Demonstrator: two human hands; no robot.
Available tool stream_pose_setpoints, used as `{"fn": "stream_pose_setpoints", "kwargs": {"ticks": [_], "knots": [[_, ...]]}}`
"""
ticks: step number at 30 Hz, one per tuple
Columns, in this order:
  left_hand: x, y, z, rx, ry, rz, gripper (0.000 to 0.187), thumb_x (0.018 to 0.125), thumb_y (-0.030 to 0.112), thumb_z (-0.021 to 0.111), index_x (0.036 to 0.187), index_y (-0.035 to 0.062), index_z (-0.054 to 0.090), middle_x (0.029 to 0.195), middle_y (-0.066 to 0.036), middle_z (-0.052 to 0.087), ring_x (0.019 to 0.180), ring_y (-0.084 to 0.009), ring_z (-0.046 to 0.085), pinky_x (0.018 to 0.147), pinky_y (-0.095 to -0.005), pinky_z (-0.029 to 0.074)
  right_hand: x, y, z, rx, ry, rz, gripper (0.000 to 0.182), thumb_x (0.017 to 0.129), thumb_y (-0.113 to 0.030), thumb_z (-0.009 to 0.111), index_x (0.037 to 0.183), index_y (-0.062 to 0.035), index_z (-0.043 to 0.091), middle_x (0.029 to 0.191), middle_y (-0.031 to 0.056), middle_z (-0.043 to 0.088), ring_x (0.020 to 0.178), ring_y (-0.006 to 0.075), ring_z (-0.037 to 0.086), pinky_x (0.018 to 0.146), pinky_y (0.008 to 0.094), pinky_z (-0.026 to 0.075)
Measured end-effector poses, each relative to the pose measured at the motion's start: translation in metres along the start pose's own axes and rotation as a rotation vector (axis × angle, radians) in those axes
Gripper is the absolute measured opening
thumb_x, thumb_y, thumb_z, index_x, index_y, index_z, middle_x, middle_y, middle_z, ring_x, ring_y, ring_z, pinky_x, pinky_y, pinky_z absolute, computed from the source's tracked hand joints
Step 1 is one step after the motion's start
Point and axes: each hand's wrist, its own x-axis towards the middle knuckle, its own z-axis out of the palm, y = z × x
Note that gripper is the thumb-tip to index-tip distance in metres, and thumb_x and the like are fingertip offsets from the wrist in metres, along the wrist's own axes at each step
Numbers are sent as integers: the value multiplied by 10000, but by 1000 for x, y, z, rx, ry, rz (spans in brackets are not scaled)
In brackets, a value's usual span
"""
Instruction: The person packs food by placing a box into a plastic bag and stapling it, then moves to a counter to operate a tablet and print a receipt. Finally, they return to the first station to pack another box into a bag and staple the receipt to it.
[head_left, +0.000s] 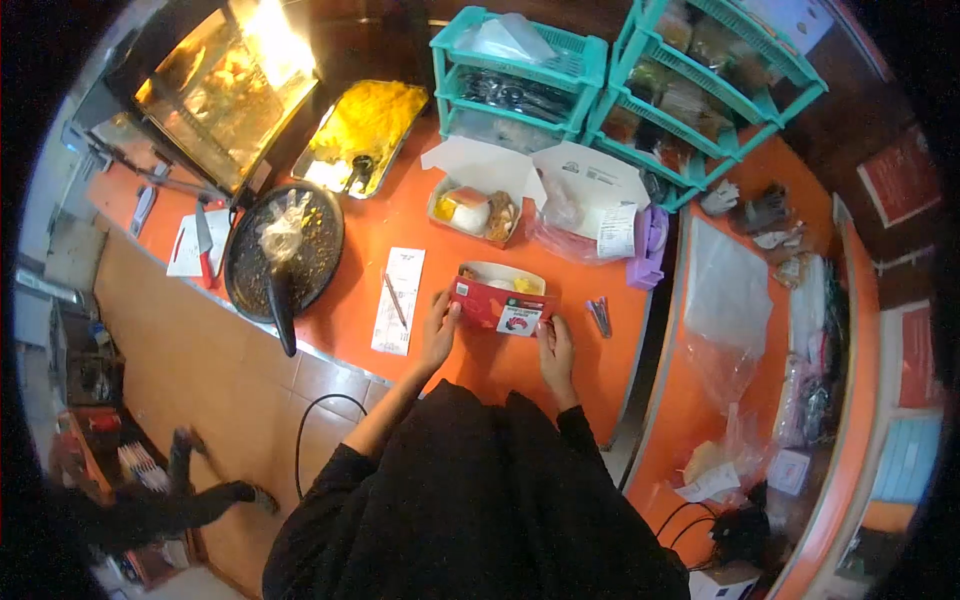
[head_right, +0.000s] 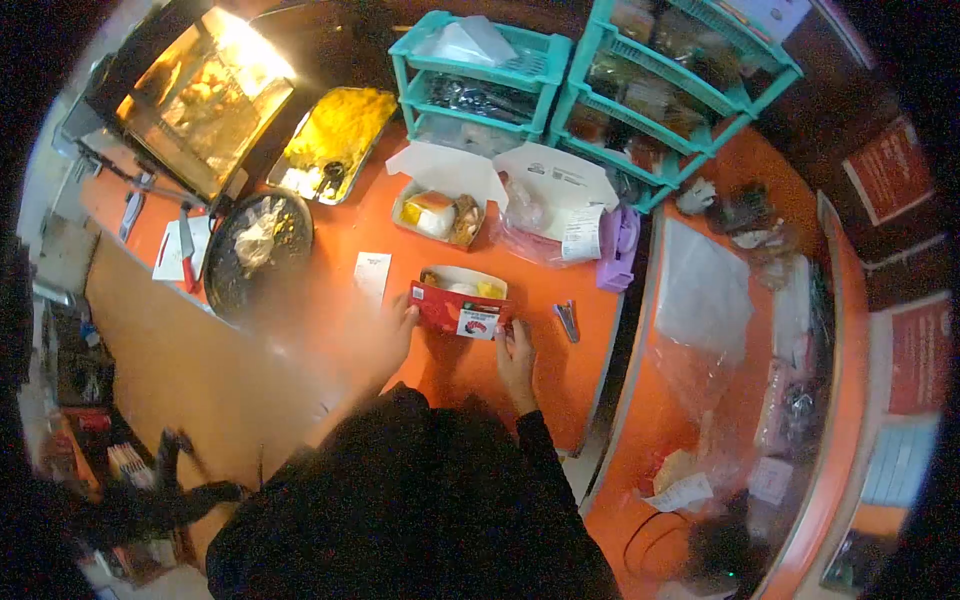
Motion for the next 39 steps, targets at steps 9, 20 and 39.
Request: {"fn": "stream_pose_setpoints", "kwargs": {"ticks": [9, 20, 39], "knots": [[30, -3, -2, 371, -196, -381, 392, 974, 247, 486, 1270, -10, 497, 1018, -156, 481, 928, -256, 482, 875, -356, 410, 29, 36, -8, -147, -167, 276, 293, 903, -246, 632, 1034, 5, 558, 865, 78, 598, 768, 151, 570, 693, 295, 460], [74, -5, 23, 291, 80, 179, 224, 954, 170, 494, 1087, 8, 572, 1055, -173, 525, 923, -291, 470, 860, -379, 374, 73, 23, 41, -16, 103, -80, 156, 895, -169, 596, 972, -33, 591, 932, 121, 583, 864, 256, 574, 796, 351, 449], [85, -79, 45, 45, -76, 200, 181, 893, 135, 589, 1058, 93, 651, 958, -106, 615, 902, -286, 580, 848, -363, 443, 40, 37, 29, -91, 45, 11, 167, 937, -205, 550, 921, -40, 533, 749, 80, 550, 685, 193, 549, 619, 336, 432]]}}
